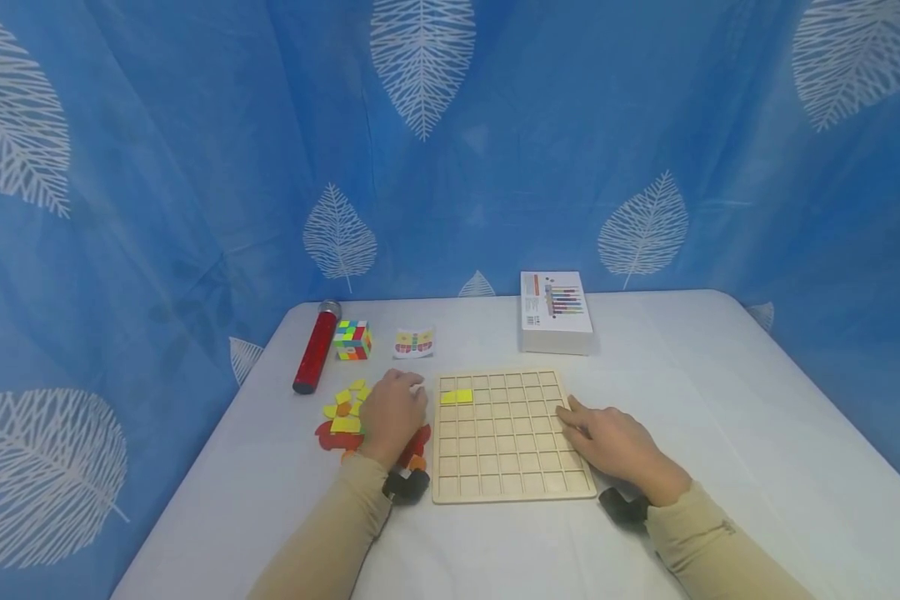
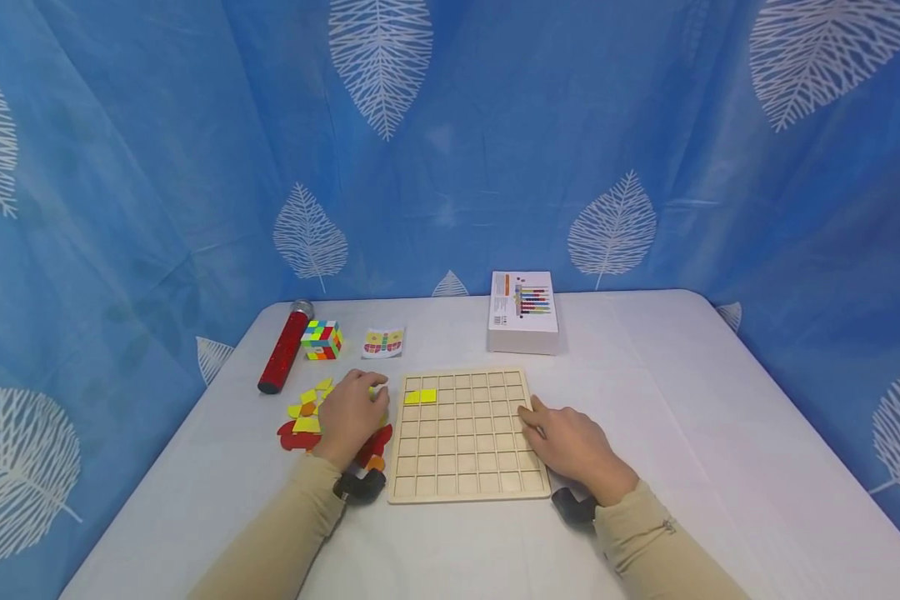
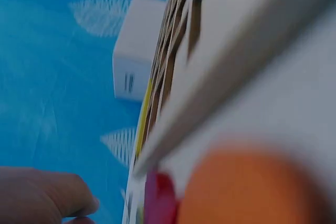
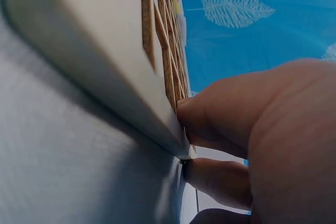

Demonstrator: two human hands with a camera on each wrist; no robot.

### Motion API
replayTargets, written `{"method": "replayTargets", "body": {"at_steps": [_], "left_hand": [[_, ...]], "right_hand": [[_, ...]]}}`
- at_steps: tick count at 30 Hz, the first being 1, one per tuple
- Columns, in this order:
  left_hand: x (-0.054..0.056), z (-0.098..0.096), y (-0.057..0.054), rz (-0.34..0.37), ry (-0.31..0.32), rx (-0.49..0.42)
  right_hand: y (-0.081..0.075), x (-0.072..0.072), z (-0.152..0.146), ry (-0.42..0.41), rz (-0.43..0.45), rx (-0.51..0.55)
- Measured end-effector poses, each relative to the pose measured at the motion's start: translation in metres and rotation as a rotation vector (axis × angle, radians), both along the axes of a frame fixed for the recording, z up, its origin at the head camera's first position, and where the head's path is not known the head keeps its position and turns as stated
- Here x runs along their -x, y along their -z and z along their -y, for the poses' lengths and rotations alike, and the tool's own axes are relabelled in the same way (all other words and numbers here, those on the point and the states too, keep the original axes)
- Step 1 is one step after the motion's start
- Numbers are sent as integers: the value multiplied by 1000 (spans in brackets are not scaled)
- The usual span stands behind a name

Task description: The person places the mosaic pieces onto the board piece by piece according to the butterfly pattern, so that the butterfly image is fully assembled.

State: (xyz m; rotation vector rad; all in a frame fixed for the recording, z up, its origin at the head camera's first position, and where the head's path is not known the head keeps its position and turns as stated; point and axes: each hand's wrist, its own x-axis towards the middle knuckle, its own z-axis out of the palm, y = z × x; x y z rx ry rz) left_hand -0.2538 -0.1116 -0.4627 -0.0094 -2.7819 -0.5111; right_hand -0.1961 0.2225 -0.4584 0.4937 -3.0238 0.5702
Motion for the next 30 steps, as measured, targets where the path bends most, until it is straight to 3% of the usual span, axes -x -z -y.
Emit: {"method": "replayTargets", "body": {"at_steps": [5,11,15,22,30], "left_hand": [[8,30,-7,88,-154,-71],[18,62,-4,207,-279,-49],[20,71,-3,242,-294,-84],[24,74,-2,228,-294,-132],[25,69,2,161,-266,-155]], "right_hand": [[-2,0,1,4,7,-6],[-3,0,1,9,20,-9],[-2,0,1,10,28,-16],[-2,0,1,7,21,-23],[-3,-1,1,8,26,-22]]}}
